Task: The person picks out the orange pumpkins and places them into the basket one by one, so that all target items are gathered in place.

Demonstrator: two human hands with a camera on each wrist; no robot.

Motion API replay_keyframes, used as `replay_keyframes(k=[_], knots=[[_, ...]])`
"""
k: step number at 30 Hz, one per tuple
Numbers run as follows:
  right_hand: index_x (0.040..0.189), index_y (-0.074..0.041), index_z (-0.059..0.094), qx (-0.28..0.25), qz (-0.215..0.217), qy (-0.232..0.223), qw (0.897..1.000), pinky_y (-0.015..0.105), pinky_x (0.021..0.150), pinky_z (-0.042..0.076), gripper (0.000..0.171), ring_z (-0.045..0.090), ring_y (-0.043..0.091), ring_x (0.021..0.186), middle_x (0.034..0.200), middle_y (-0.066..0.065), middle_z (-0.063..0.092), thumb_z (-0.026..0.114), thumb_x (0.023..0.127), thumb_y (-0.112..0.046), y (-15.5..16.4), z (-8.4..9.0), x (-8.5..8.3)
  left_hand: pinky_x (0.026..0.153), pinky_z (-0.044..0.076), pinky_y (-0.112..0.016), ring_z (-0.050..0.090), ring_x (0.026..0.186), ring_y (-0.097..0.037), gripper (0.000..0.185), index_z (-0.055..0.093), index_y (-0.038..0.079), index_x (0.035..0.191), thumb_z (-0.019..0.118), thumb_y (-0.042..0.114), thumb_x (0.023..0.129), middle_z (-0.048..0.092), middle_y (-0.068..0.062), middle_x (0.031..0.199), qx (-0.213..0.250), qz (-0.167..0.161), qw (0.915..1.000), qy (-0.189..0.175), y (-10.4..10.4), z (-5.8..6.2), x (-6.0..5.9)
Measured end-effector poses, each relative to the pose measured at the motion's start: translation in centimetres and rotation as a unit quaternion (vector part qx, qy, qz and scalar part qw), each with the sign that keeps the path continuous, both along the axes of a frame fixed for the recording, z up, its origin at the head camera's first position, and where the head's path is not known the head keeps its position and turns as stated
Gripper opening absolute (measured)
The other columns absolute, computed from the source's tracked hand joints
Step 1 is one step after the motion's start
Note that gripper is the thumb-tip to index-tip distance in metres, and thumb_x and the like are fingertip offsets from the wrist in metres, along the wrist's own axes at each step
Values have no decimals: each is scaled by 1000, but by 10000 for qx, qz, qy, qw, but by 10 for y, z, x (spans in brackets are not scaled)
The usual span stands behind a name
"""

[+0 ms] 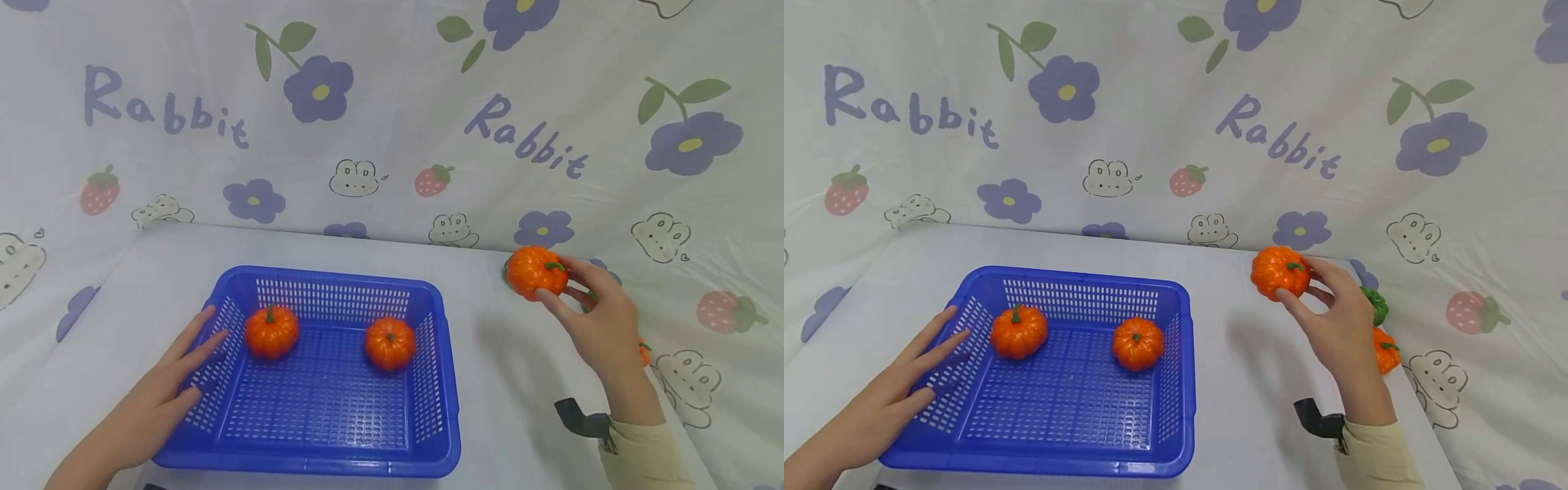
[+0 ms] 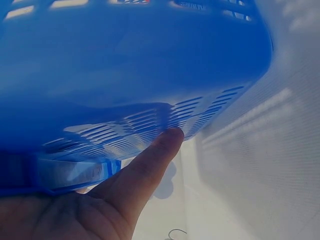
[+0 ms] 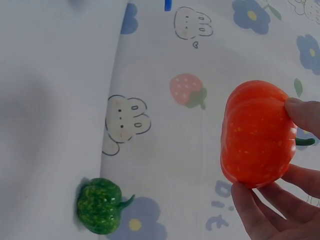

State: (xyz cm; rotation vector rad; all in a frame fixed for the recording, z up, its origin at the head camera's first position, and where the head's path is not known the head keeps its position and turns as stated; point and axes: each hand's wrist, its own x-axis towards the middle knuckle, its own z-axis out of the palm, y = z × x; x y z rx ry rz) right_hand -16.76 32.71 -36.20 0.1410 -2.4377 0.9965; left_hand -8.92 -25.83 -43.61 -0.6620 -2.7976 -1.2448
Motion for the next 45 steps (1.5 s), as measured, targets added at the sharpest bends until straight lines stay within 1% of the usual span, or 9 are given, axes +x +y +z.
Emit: replay_keyframes(k=[14,22,32,33,35,39,41,42,45], knots=[[148,-7,66,-25,517,303,9982,10,97,50,64,62,11,123,138,8,68,90,88,-3,-22,14,9,115,9,-8,7,166,-23,78,39,13,169,55,-9,96,5,-5,182,0,-16,9999,102,0,-1,0],[149,-5,65,143,695,306,9970,9,98,48,64,63,29,129,140,12,65,89,89,-2,-35,20,12,111,11,-2,4,163,-2,79,40,12,169,56,-10,95,6,-5,182,10,-70,9997,212,0,-1,0],[148,-4,65,241,946,376,9945,7,99,46,64,63,34,130,142,13,66,87,89,1,-50,23,16,117,9,-9,8,166,-27,78,39,14,169,55,-8,97,5,-4,182,18,18,10000,43,0,-1,1],[148,-4,65,247,977,379,9942,8,99,47,64,63,34,130,143,13,66,88,89,1,-51,24,16,124,12,-19,8,166,-31,78,39,13,170,54,-8,97,5,-5,182,48,18,10000,6,0,0,1],[148,-5,65,266,1039,381,9935,8,99,47,65,63,33,130,143,11,66,88,88,0,-55,25,16,124,13,-21,8,166,-27,78,39,14,170,55,-8,97,5,-5,182,48,23,10000,14,0,-1,1],[148,-6,65,370,1164,437,9916,9,98,48,65,65,31,128,142,10,67,90,87,-1,-61,27,16,124,23,-67,11,164,-42,77,39,12,169,55,-8,96,4,-7,182,135,19,9999,-86,0,1,0],[148,-6,66,439,1222,466,9904,9,98,48,65,65,31,128,142,10,67,90,87,-1,-64,28,17,126,22,-62,11,164,-44,77,39,12,169,55,-8,96,5,-6,182,120,29,9999,-91,0,1,0],[147,-6,66,465,1250,472,9899,10,98,49,65,66,31,128,142,9,67,90,87,-1,-66,29,17,121,22,-68,12,162,-48,77,39,12,169,55,-8,96,4,-6,182,122,37,9998,-119,0,1,0],[147,-6,66,504,1349,453,9885,11,98,50,66,66,29,128,142,8,67,90,87,-3,-71,31,18,128,18,-45,11,164,-44,77,39,13,169,55,-8,97,5,-5,182,48,38,10000,-62,0,1,0]])
